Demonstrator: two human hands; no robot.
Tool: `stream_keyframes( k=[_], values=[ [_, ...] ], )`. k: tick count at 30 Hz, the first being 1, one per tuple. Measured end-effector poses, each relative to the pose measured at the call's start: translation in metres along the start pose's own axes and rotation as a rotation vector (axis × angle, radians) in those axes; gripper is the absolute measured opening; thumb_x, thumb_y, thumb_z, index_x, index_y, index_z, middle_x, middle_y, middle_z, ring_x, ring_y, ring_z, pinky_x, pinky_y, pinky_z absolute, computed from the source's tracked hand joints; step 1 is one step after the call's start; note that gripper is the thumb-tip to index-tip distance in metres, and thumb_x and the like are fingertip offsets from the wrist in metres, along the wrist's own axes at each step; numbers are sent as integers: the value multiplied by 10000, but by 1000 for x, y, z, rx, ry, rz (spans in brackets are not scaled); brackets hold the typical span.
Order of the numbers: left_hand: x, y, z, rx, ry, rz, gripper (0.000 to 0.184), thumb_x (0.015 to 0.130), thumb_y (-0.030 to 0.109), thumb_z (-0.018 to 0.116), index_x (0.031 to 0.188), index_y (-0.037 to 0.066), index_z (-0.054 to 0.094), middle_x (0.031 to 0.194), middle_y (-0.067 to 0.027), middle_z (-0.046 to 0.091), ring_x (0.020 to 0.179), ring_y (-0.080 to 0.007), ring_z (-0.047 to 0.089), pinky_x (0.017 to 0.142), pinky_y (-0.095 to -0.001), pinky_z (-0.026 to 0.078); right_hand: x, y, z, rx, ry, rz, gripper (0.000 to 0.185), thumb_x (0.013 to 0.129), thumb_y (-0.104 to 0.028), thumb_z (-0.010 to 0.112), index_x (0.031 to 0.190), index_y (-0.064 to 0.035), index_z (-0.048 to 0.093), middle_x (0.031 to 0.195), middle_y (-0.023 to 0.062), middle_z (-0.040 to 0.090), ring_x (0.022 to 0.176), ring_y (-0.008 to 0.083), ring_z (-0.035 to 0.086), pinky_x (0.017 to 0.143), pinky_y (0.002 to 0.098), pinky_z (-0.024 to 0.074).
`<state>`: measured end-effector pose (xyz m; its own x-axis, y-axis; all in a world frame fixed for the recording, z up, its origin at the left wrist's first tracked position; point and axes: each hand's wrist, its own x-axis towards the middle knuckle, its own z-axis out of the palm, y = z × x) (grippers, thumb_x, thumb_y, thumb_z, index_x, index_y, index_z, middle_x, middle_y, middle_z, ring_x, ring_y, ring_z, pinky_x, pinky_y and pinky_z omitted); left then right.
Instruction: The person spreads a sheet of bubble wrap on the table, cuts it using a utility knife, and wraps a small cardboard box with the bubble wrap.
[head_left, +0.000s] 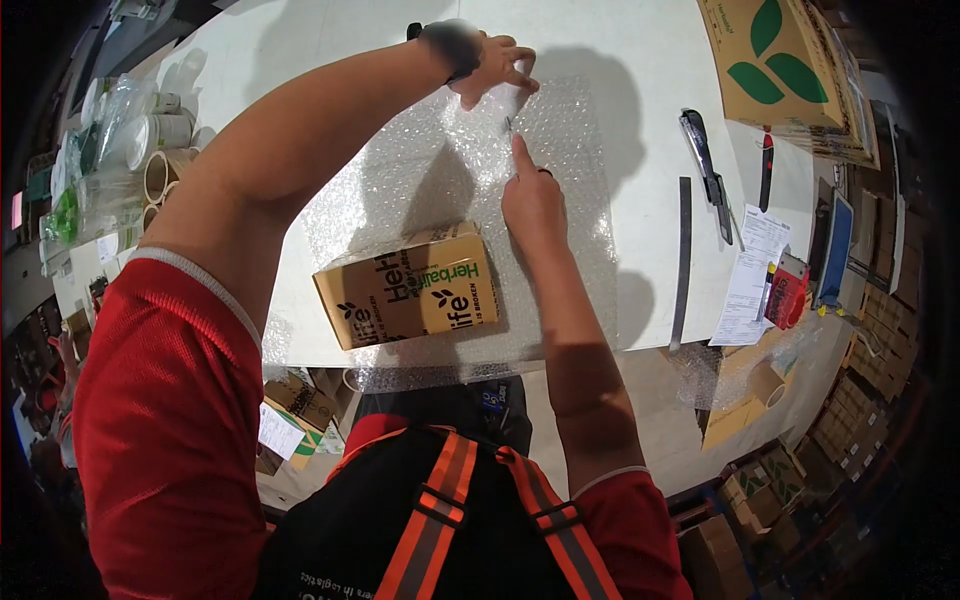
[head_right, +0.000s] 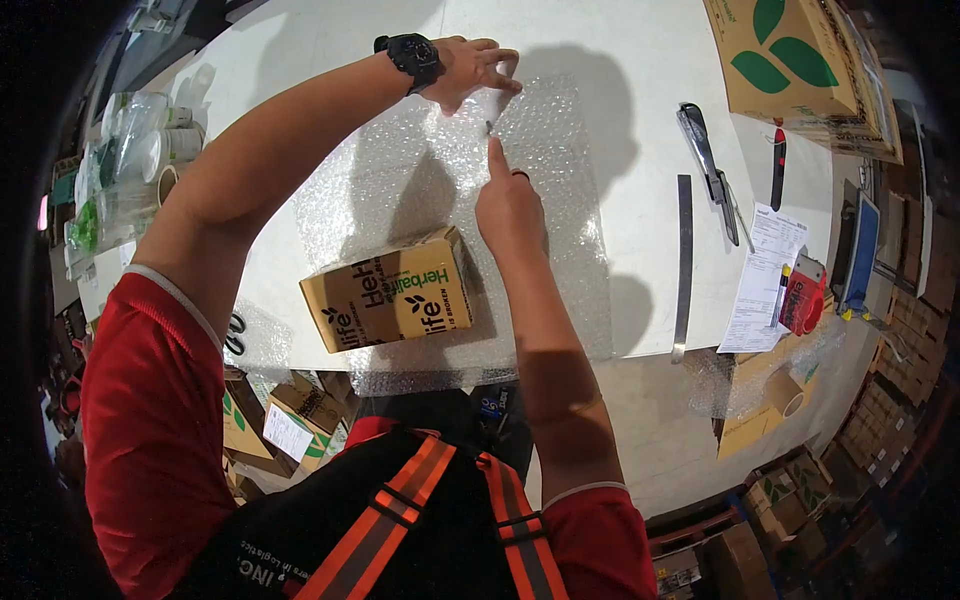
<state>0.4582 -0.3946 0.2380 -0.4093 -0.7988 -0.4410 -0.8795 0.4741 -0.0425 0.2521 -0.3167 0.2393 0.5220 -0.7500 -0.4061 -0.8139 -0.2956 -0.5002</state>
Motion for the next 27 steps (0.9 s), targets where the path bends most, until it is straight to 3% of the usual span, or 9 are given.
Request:
stream_keyframes(
  k=[8, 10, 12, 16, 18, 22, 24, 27],
  values=[
    [4, 8, -1, 32, -13, -41, 934, 551, 180, 779, 1377, 360, 381, 1441, -59, 291, 1276, -270, 381, 957, -410, 458, -24, 12, 6, 3, -21, 41, 551, 867, -92, 414, 1406, -181, 343, 990, 254, 593, 883, 408, 606, 778, 480, 478],
    [-3, 22, -3, -145, 132, 104, 927, 554, 247, 768, 1396, 271, 380, 1496, -128, 222, 1331, -317, 309, 1039, -451, 360, -24, 16, 9, 6, -26, 43, 548, 866, -94, 417, 1402, -183, 348, 992, 254, 593, 881, 409, 607, 775, 483, 479],
    [-7, 39, -2, -162, 178, 212, 933, 548, 267, 771, 1397, 243, 385, 1505, -131, 194, 1339, -337, 286, 1072, -451, 311, -25, 22, 15, 14, 25, -30, 538, 866, -98, 420, 1393, -182, 355, 992, 260, 591, 873, 412, 607, 772, 484, 483],
    [-8, 54, 2, -96, 96, 281, 969, 533, 297, 782, 1405, 321, 360, 1516, -108, 159, 1351, -335, 255, 1084, -440, 296, -23, 27, 20, 24, 62, -52, 537, 869, -106, 425, 1394, -189, 350, 979, 257, 592, 856, 415, 608, 763, 488, 486],
    [-6, 56, -2, -98, 73, 278, 970, 526, 281, 784, 1396, 357, 363, 1515, -91, 166, 1355, -330, 241, 1079, -440, 303, -25, 27, 21, 34, 135, -65, 511, 863, -94, 451, 1360, -209, 421, 837, 251, 593, 784, 411, 597, 712, 482, 472],
    [-6, 57, -7, -58, 5, 247, 977, 526, 240, 786, 1394, 376, 359, 1508, -79, 171, 1367, -306, 215, 1060, -431, 332, -34, 30, 19, 47, 149, -75, 516, 867, -95, 452, 1366, -218, 412, 830, 249, 590, 781, 410, 596, 704, 482, 473],
    [-9, 62, -15, -56, -80, 210, 966, 554, 266, 786, 1410, 335, 344, 1520, -91, 142, 1382, -293, 187, 1104, -427, 282, -47, 34, 16, 32, 41, -38, 537, 872, -116, 449, 1395, -193, 352, 901, 249, 600, 801, 409, 612, 706, 496, 483],
    [-7, 64, -15, -44, -76, 201, 974, 552, 248, 800, 1408, 339, 345, 1521, -77, 142, 1385, -280, 184, 1100, -422, 295, -66, 45, 21, 10, 71, -48, 533, 872, -102, 455, 1389, -191, 363, 865, 245, 599, 772, 408, 611, 684, 495, 482]
  ],
)
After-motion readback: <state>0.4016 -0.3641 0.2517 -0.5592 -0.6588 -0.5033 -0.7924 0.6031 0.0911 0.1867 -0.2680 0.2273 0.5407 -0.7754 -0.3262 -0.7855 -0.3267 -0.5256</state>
